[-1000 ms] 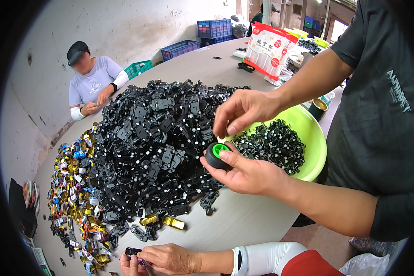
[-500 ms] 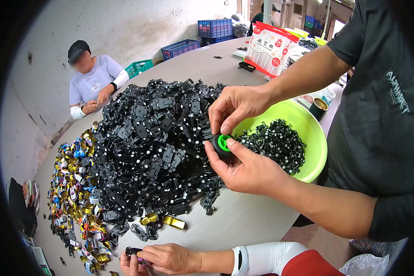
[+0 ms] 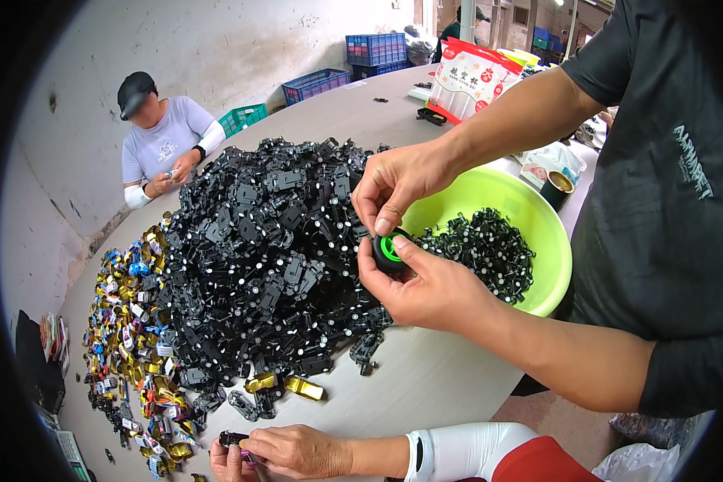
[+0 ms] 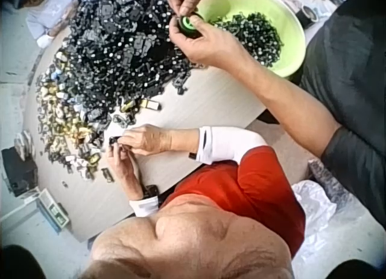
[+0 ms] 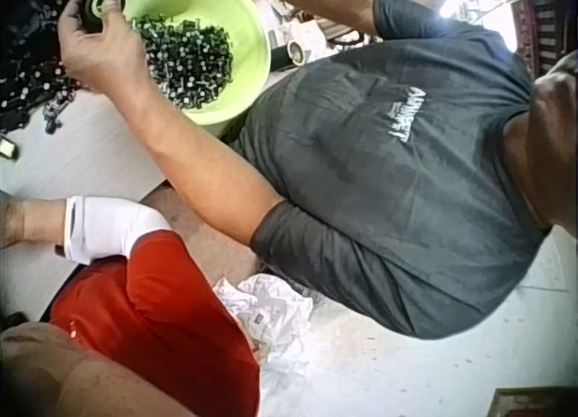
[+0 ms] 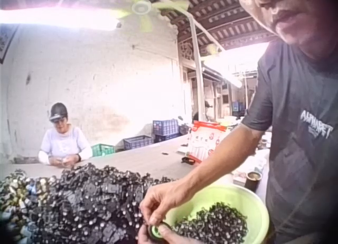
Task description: Assembling various components of small plastic toy cars at a workstation.
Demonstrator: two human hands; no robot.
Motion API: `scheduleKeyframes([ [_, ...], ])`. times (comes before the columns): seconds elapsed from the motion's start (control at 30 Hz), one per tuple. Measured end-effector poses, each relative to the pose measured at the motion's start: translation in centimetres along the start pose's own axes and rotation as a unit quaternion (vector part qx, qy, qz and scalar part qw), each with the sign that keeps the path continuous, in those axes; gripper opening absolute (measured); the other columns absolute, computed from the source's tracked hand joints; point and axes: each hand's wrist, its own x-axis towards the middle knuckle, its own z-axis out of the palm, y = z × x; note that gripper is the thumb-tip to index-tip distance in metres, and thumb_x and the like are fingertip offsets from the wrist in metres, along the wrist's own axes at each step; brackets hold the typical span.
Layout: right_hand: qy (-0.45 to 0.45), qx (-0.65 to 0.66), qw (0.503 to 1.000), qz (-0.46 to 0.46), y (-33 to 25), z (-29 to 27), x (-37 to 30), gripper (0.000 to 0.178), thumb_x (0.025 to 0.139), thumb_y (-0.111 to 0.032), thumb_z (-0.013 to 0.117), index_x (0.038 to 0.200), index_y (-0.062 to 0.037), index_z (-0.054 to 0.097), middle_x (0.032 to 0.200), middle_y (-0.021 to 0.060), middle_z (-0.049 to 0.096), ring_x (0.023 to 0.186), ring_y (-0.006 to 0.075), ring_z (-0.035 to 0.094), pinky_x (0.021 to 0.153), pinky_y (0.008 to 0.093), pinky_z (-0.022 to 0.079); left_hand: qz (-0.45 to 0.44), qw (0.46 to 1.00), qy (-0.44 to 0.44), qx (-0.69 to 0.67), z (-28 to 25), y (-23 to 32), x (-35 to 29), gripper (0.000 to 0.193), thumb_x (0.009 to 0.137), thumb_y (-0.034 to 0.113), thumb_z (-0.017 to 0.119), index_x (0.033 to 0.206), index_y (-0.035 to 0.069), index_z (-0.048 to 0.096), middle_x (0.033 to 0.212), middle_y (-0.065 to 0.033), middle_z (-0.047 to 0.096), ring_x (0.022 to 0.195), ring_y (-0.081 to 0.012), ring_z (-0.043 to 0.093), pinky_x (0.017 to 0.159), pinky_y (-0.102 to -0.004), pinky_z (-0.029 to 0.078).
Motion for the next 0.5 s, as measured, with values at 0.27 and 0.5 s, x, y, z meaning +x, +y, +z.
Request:
scheduleKeyframes([
  [0.27,0.0,-0.006,1.0,-0.002,0.15,0.14,-0.05,0.043,0.075,-0.005,0.067,0.114,0.0002,0.05,0.094,0.0109,0.052,0.083,0.0274,0.063,0.067,0.0355,0.054,0.004,1.0,-0.002,0.022,-0.45,-0.26,0.17,0.014,0.094,0.003,0.057,0.108,0.003,0.057,0.09,-0.0046,0.064,0.074,-0.0108,0.06,0.064,-0.0211,0.048],
  [0.5,0.008,-0.014,1.0,-0.014,0.11,0.01,-0.15,0.043,0.075,-0.005,0.067,0.114,0.0003,0.05,0.094,0.011,0.052,0.083,0.0276,0.062,0.069,0.0358,0.054,0.002,1.0,-0.001,0.01,-0.18,-0.22,0.09,0.012,0.094,0.003,0.057,0.107,0.003,0.058,0.089,-0.0043,0.064,0.073,-0.0109,0.061,0.064,-0.0216,0.048],
])
